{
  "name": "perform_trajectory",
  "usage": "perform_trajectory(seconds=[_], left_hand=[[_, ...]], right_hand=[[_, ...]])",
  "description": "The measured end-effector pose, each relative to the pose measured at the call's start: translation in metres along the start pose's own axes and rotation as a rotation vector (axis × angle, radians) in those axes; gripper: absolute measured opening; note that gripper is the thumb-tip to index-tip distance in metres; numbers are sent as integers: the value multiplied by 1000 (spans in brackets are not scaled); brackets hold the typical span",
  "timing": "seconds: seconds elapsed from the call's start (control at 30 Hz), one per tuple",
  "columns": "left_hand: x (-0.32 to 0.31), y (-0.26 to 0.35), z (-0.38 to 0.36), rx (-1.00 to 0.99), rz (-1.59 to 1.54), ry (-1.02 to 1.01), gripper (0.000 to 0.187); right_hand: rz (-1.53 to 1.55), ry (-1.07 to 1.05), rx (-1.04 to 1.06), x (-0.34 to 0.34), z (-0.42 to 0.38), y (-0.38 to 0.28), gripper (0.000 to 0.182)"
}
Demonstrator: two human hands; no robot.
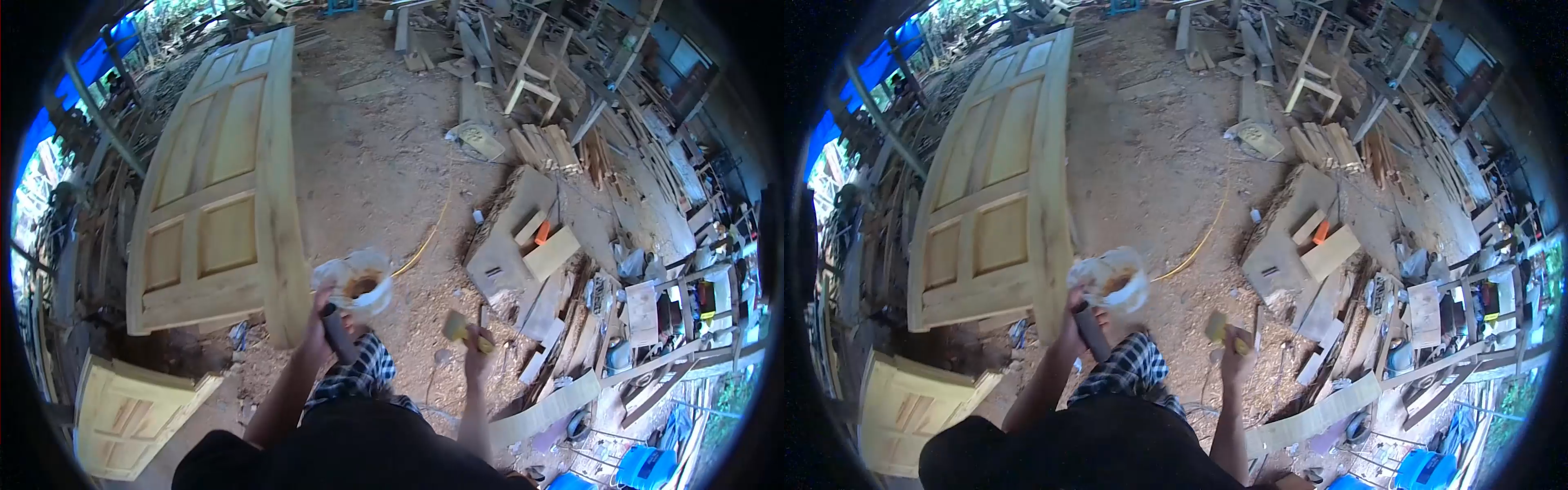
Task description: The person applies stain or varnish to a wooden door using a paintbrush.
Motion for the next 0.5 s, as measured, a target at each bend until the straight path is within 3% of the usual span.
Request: perform_trajectory(seconds=[0.07,0.2,0.27,0.3,0.33,0.37,0.43,0.47,0.5], left_hand=[[-1,18,21,-39,-53,-88,45],[7,50,72,-174,-256,48,51],[-22,76,94,-122,-142,-15,59],[-27,87,104,-62,-121,51,64],[-30,93,118,48,-230,35,64],[-42,119,126,-125,-206,111,61],[-70,159,132,-208,-161,107,57],[-79,176,138,-240,-183,80,53],[-85,191,140,-255,-204,108,52]], right_hand=[[-17,-117,120,-41,31,-17,11],[-188,-361,324,-106,101,-61,8],[-270,-349,387,-127,139,-57,8],[-266,-414,389,-136,156,-47,8],[-250,-480,390,-149,175,-36,9],[-194,-518,390,-162,196,-39,10],[-305,-562,478,-182,243,-4,6],[-338,-612,436,-194,266,-30,6],[-252,-593,534,-208,287,-37,7]])
Point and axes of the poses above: each hand's wrist, its own z-axis towards the middle knuckle, its own x-axis out of the back of the hand, y = z × x, the point moved 6 cm from there along z, towards the middle knuckle, and after that the axes turned 14 degrees about x, right-handed, at the moved point
